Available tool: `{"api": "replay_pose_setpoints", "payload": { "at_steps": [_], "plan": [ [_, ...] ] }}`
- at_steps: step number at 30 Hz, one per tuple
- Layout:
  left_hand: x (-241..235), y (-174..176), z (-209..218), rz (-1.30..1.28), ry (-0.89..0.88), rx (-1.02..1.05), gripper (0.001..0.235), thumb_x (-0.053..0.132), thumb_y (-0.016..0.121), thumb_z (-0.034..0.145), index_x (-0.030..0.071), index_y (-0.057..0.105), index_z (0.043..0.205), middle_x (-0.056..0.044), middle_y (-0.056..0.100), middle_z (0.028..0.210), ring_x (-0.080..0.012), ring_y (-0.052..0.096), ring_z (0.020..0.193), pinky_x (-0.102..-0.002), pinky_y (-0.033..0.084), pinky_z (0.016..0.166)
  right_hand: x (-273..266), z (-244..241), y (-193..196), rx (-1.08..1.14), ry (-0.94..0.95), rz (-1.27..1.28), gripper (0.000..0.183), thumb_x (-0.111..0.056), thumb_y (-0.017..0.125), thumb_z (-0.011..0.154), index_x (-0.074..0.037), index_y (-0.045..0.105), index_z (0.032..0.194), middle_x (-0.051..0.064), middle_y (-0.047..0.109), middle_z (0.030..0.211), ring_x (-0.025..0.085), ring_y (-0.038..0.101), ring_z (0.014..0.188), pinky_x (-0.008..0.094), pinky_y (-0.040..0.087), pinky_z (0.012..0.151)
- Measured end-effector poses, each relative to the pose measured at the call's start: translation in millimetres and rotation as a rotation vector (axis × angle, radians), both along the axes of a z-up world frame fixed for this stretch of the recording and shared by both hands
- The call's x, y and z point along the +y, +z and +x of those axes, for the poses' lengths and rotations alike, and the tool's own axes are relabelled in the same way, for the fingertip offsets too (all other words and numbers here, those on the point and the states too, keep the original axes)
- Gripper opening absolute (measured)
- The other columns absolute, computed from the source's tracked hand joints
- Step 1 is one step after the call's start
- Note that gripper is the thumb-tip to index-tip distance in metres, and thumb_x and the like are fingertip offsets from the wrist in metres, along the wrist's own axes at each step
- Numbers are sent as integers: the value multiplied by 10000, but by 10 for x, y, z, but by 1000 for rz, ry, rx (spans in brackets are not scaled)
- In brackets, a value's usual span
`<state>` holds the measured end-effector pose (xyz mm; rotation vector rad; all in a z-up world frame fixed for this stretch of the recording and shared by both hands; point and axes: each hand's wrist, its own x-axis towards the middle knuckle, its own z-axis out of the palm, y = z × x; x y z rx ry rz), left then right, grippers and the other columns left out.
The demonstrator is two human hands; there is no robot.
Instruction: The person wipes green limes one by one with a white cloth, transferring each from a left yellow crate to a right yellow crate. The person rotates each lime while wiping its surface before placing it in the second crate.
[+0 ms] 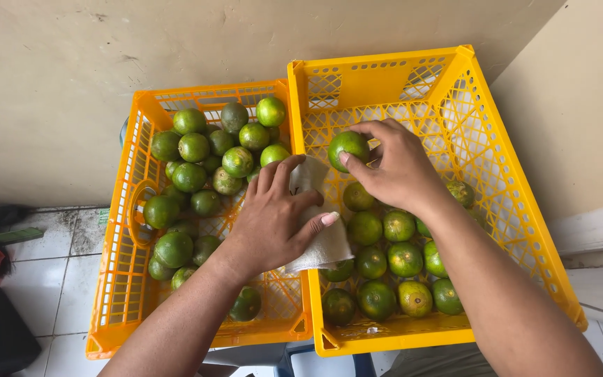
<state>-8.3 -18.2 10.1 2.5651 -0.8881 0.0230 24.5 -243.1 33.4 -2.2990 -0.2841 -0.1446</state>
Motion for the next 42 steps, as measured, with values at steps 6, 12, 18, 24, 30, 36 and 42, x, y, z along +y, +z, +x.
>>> {"api": "replay_pose_setpoints", "payload": {
  "at_steps": [6,12,18,24,30,36,42],
  "plan": [
    [-113,-78,54,102,49,-54,241,385,610,854,165,691,909,-165,377,1459,-408,372,1350,-585,391,1074,159,76,-98,356,20,-211,491,-159,668,942,12,568,1391,262,629,1280,426,637,1201,566,487,1062],
    [-152,-72,42,120,78,-48,213,329,622,774,171,688,900,-152,369,1467,-418,377,1354,-583,435,1036,284,87,-114,525,74,-364,471,-261,636,1006,-77,550,1431,177,662,1328,367,617,1267,642,336,1145],
    [-161,-47,23,122,82,-37,206,317,613,778,168,674,907,-162,368,1469,-426,370,1363,-586,439,1040,263,110,-210,586,145,-449,452,-315,517,1055,-80,533,1440,162,675,1330,363,549,1327,534,313,1126],
    [-168,-83,8,156,86,-54,216,317,603,790,152,658,919,-168,367,1481,-427,375,1375,-576,447,1036,250,114,-237,565,178,-413,463,-319,498,1057,-68,547,1443,175,650,1383,371,521,1356,559,313,1133],
    [-118,-70,-14,79,64,-7,277,336,584,862,149,672,1047,-180,340,1512,-437,360,1387,-589,439,1029,221,116,-167,521,147,-418,470,-285,523,1060,-25,528,1452,238,606,1400,401,504,1367,616,320,1151],
    [-31,-64,9,-131,41,67,390,435,543,974,164,662,1228,-187,381,1510,-467,415,1366,-633,418,1042,312,-87,248,421,122,-397,453,-158,520,1026,26,520,1440,270,595,1380,419,535,1331,597,362,1155],
    [212,-4,195,-311,193,-125,199,197,555,1014,71,705,1053,-177,640,1109,-427,722,953,-506,598,777,253,-178,102,38,76,-136,258,-129,607,997,43,688,1172,268,709,1095,440,701,1047,559,535,913]
  ]
}}
